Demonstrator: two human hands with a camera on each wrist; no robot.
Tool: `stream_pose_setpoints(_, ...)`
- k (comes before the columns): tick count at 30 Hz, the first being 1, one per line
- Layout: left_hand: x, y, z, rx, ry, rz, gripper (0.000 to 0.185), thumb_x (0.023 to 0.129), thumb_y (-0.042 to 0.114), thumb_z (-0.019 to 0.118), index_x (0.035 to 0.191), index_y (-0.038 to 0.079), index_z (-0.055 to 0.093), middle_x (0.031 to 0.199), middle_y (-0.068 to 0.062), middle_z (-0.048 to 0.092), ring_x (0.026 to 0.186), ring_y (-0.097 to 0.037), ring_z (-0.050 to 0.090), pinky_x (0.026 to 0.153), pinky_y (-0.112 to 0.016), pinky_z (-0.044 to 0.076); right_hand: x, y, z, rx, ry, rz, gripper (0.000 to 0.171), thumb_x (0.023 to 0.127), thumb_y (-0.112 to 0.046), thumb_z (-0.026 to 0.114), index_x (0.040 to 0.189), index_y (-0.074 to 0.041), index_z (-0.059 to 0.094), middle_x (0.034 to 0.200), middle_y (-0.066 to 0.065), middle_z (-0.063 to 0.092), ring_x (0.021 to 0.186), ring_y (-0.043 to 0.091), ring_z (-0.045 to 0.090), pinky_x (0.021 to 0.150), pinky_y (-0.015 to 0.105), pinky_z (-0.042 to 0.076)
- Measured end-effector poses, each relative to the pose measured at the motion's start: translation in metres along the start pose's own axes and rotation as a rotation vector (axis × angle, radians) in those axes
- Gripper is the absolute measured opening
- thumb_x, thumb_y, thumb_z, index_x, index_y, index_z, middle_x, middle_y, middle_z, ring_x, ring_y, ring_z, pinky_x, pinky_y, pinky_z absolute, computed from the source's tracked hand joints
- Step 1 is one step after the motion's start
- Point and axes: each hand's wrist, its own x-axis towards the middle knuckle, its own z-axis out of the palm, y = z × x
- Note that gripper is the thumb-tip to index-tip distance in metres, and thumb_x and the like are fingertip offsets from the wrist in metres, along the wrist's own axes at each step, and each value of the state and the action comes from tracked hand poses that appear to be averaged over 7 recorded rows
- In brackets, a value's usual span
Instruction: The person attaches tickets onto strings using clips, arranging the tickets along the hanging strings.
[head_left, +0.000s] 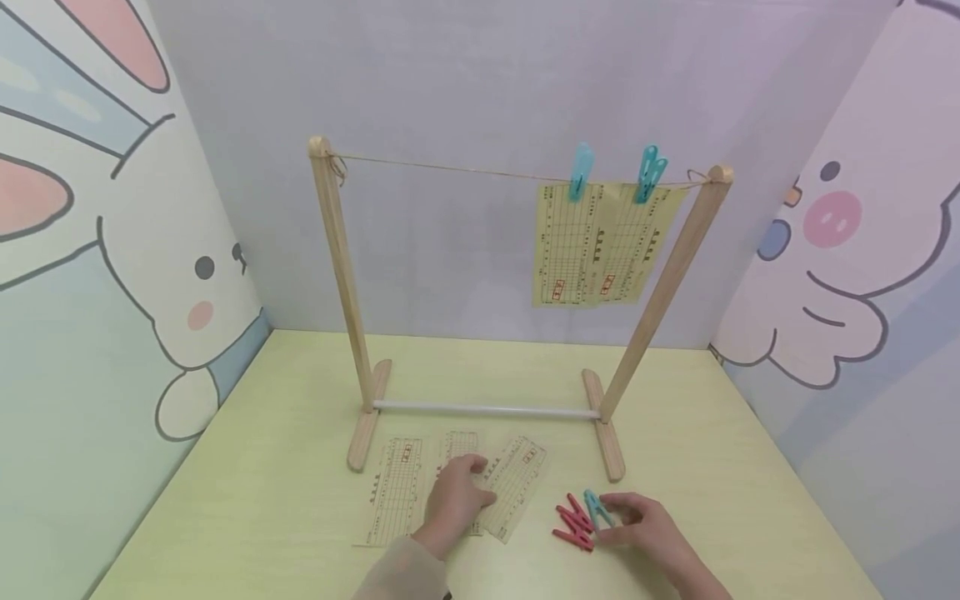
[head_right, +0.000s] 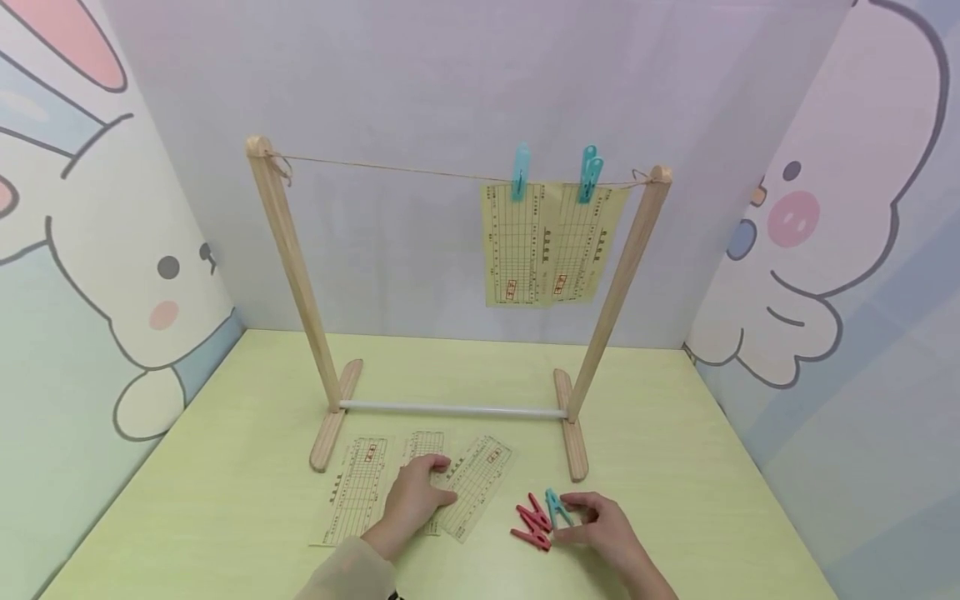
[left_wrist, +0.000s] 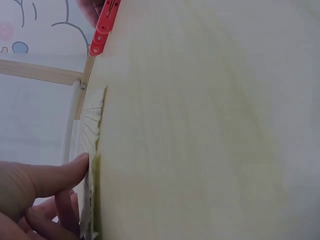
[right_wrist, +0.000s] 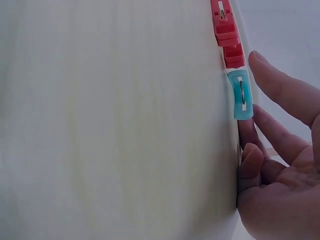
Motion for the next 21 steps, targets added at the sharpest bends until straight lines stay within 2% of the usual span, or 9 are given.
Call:
stream_pose_setpoints(5, -0.0016, 0.0033, -0.0013, 0.018, -0.002, -0.02, 0.046, 0.074, 0.012, 0.082, 0.117, 0.01, 0.067, 0.113, -0.006, 0.071, 0.106, -0.029, 0.065, 0.087, -0.045, 0.054, -0.0009, -0.0049, 0.0025, -0.045, 0.008, 0.002, 0.06, 0.065, -0.012, 0.09, 0.12, -0.002, 0.067, 0.092, 0.006, 0.054, 0.084, 0.019, 0.044, 0.068, 0.027, 0.036)
stream_pose_setpoints(12, -0.0014, 0.0049, -0.0016, 0.031, -0.011, -0.043, 0.041, 0.075, 0.013, 0.08, 0.114, 0.008, 0.067, 0.104, -0.004, 0.071, 0.095, -0.023, 0.066, 0.078, -0.039, 0.055, 0.0017, -0.0062, 0.006, -0.116, 0.025, 0.014, 0.052, 0.067, -0.016, 0.09, 0.114, -0.008, 0.071, 0.108, 0.005, 0.063, 0.095, 0.021, 0.05, 0.074, 0.03, 0.041)
stream_pose_setpoints(17, -0.0011, 0.0061, -0.004, 0.04, -0.039, -0.049, 0.033, 0.076, 0.014, 0.079, 0.107, 0.009, 0.069, 0.098, -0.002, 0.07, 0.09, -0.02, 0.065, 0.078, -0.04, 0.054, 0.0018, -0.0044, 0.006, -0.107, 0.031, 0.014, 0.045, 0.072, -0.016, 0.087, 0.112, -0.008, 0.072, 0.1, 0.005, 0.059, 0.088, 0.019, 0.047, 0.069, 0.029, 0.038)
stream_pose_setpoints(21, -0.0001, 0.0066, -0.0057, 0.055, -0.042, -0.026, 0.029, 0.075, 0.015, 0.079, 0.102, 0.01, 0.071, 0.095, -0.002, 0.068, 0.088, -0.019, 0.063, 0.076, -0.04, 0.054, 0.0009, -0.0042, 0.0058, -0.096, 0.038, 0.005, 0.043, 0.072, -0.016, 0.087, 0.111, -0.007, 0.072, 0.094, 0.004, 0.057, 0.083, 0.018, 0.045, 0.065, 0.028, 0.037)
